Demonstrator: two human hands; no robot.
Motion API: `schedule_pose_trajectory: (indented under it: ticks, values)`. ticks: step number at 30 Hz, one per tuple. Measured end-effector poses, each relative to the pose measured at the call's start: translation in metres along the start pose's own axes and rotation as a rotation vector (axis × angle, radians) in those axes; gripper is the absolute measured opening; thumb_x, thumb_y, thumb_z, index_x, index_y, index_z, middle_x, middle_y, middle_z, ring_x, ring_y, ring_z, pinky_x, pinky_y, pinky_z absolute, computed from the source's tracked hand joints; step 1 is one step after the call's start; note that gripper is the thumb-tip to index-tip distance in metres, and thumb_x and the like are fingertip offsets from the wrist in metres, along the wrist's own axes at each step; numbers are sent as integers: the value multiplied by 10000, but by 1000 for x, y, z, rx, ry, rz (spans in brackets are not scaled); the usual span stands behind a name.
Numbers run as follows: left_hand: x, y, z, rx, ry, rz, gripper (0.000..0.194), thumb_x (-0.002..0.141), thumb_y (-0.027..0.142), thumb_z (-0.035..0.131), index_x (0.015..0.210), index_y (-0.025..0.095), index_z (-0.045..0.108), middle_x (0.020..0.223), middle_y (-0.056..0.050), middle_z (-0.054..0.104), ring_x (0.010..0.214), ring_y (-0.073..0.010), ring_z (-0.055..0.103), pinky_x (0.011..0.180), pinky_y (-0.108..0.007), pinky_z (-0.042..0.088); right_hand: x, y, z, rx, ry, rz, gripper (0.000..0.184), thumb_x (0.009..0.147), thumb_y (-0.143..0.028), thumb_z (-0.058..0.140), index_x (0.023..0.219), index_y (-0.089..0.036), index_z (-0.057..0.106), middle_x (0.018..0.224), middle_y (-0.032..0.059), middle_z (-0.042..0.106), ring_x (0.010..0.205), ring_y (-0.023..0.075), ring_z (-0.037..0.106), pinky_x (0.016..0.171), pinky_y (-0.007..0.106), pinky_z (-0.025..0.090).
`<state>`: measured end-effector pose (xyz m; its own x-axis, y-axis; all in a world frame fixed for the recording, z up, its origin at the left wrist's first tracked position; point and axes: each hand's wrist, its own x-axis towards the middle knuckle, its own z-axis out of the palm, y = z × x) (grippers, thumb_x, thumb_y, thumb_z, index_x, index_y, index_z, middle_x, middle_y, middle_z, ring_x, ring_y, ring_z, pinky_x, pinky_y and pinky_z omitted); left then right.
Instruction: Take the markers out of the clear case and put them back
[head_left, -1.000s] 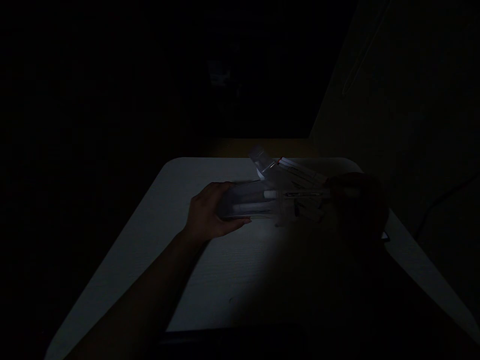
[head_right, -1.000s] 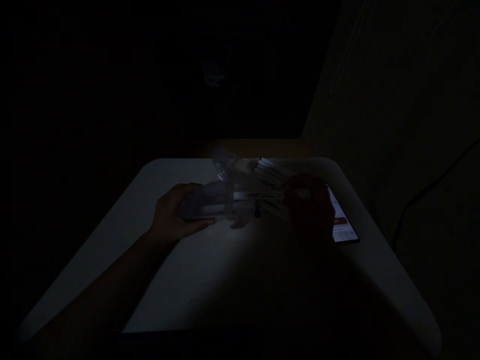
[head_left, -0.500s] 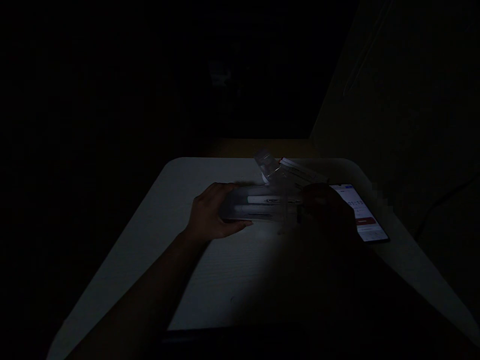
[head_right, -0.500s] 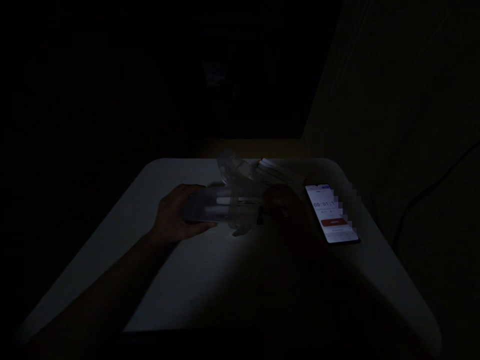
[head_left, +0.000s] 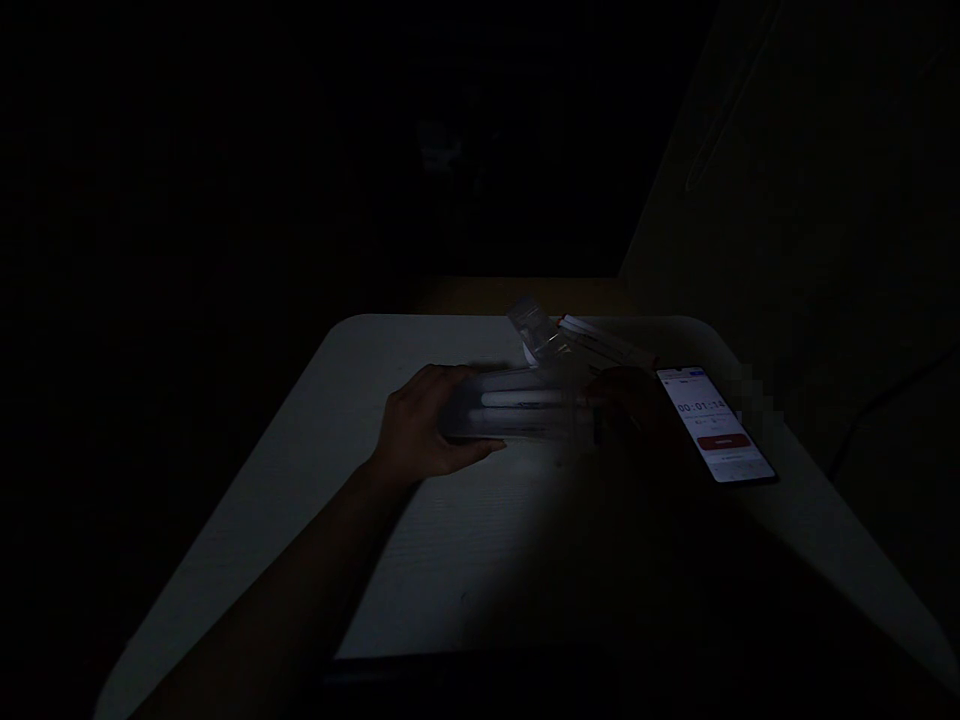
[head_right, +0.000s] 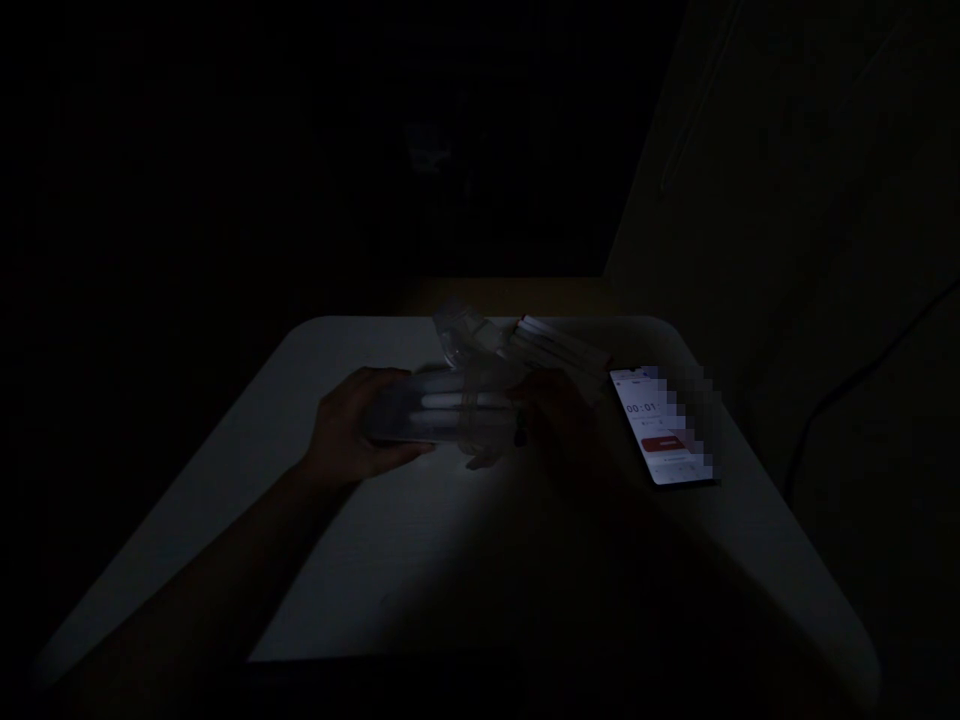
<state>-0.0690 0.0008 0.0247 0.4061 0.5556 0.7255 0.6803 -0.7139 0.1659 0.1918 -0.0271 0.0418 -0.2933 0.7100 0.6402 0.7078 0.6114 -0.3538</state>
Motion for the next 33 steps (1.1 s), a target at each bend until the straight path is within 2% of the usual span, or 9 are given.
schedule_pose_trajectory:
  ticks: [6, 10, 13, 16, 21, 24, 27, 31, 33]
  values:
    - [0, 0, 1, -13, 13, -38, 683, 568, 528, 705, 1114, 186, 479, 999, -74, 618, 884, -229, 596, 766, -346, 484, -2, -6, 2, -87, 35, 5, 297, 889, -277, 347, 1094, -220, 555, 1136, 77, 541, 1066, 193, 497, 923, 392, 402]
    - [0, 1, 1, 2, 1, -44, 685, 573, 536, 700, 1122, 191, 478, 1008, -72, 617, 894, -229, 596, 767, -341, 485, -6, -8, 3, -60, -23, 0, 378, 906, -300, 324, 1239, -196, 467, 1278, 93, 478, 1196, 198, 427, 1002, 395, 364]
    - [0, 0, 1, 4, 6, -56, 683, 571, 541, 699, 1112, 187, 480, 993, -73, 616, 881, -228, 598, 762, -340, 486, -9, -6, 7, 29, -90, -6, 452, 914, -315, 296, 1352, -209, 334, 1404, 90, 350, 1310, 201, 309, 1073, 418, 292]
    - [-1, -1, 1, 6, 13, -71, 687, 566, 543, 702, 1110, 189, 478, 979, -69, 614, 865, -224, 600, 751, -337, 488, -12, -2, 10, 89, -158, -28, 570, 907, -319, 303, 1436, -235, 111, 1486, 66, 194, 1361, 206, 211, 1094, 434, 263]
    - [-2, -2, 1, 8, 7, -101, 690, 568, 552, 691, 1124, 205, 474, 1001, -65, 614, 885, -233, 600, 765, -351, 488, -12, -4, 8, 97, -241, 15, 664, 881, -331, 354, 1444, -258, 11, 1498, 41, 152, 1364, 226, 204, 1090, 451, 275]
    - [-2, -2, 1, 4, 4, -112, 692, 559, 555, 693, 1113, 199, 480, 993, -70, 614, 880, -235, 602, 763, -352, 489, -9, -7, 9, 97, -235, 43, 659, 872, -306, 365, 1446, -247, 47, 1488, 56, 189, 1348, 230, 246, 1086, 436, 287]
    - [-3, -2, 2, -2, 2, -141, 690, 560, 558, 692, 1109, 195, 482, 999, -71, 612, 886, -234, 602, 772, -349, 487, -8, -2, 12, 45, -93, 107, 581, 861, -299, 388, 1414, -270, 212, 1410, 64, 363, 1268, 237, 389, 1027, 432, 367]
    - [-5, -2, 5, -34, 25, -201, 696, 571, 548, 694, 1124, 189, 474, 1013, -68, 610, 885, -227, 606, 766, -335, 490, -7, 17, 12, -38, -54, 138, 359, 869, -310, 406, 1207, -250, 512, 1192, 89, 566, 1122, 246, 516, 926, 446, 438]
    - [-6, -2, 5, -43, 41, -199, 699, 571, 542, 700, 1127, 186, 471, 1018, -68, 610, 887, -225, 607, 765, -330, 491, -7, 25, 12, -52, -80, 136, 282, 870, -322, 442, 1090, -211, 578, 1101, 96, 601, 1069, 229, 537, 906, 445, 442]
